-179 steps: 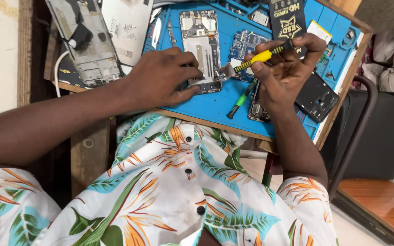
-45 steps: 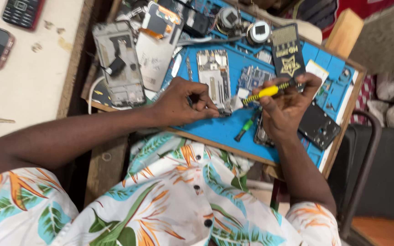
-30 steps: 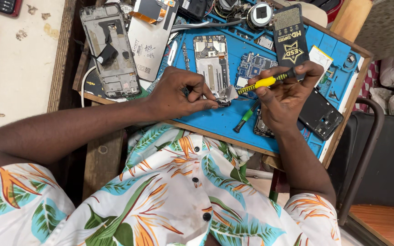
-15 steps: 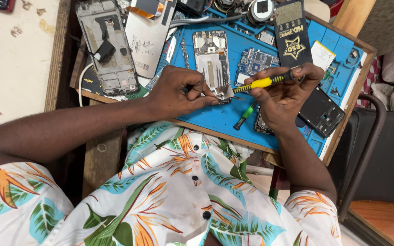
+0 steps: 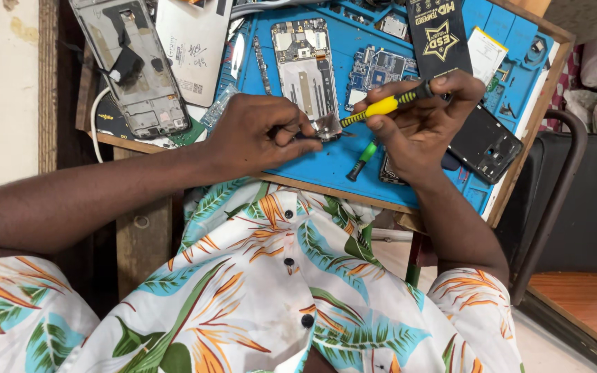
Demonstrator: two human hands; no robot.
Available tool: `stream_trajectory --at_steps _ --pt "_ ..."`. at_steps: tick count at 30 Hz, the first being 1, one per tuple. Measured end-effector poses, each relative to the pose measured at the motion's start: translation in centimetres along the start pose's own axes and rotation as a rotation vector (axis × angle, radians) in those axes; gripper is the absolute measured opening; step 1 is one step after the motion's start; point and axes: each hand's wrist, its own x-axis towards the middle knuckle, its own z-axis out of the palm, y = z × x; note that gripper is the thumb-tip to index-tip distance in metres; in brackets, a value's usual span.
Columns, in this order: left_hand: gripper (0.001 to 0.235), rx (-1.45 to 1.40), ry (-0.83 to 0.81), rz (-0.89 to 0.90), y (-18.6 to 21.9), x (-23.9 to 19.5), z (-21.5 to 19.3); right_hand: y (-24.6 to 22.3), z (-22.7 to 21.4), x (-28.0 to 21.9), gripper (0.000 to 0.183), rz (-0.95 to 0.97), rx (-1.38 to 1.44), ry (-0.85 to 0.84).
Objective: The person uses a yellow-handled screwdriver to remove screws from a disassembled mobile phone chassis on a blue mat. They then use their fingers to lift and reposition internal components and a metal bracket within the chassis.
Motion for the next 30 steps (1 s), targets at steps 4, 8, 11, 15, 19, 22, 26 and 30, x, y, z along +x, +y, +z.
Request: stream_trajectory --at_steps 4,8,11,15,19,22,26,30 --pt "0.043 0.063 -0.077 0.012 -0.2 0.3 -0.3 0.1 -1.6 0.4 0.059 -0.005 0.019 -0.04" --pt "0.034 0.181 -0.19 -0.005 -0.3 0.4 -0.4 0.5 -2.2 0.8 0.06 -0.019 0.021 -0.086" --pt "0.027 0.194 -0.213 -0.006 -0.2 0.4 -0.5 0.7 -2.2 1.2 0.059 -0.041 -0.004 -0.125" --pt "0.024 0.217 -0.262 -0.077 -0.2 0.7 -0.6 0.5 -2.3 1.4 0.058 -0.033 -0.019 -0.153" --pt "0.025 0.207 -0.272 -0.076 -0.2 0.8 -0.8 0.4 -2.2 1.6 0.056 -0.037 -0.072 -0.159" --pt "0.025 0.213 -0.273 -0.073 -0.2 0.7 -0.8 0.4 -2.1 1.7 0.056 -0.029 -0.005 -0.209" --pt "0.025 0.216 -0.276 -0.076 -0.3 0.8 -0.7 0.3 -2.0 1.6 0.057 -0.013 -0.029 -0.223" --pt "0.025 0.215 -0.273 -0.064 -0.3 0.8 -0.8 0.4 -2.0 1.5 0.058 -0.011 -0.022 -0.221"
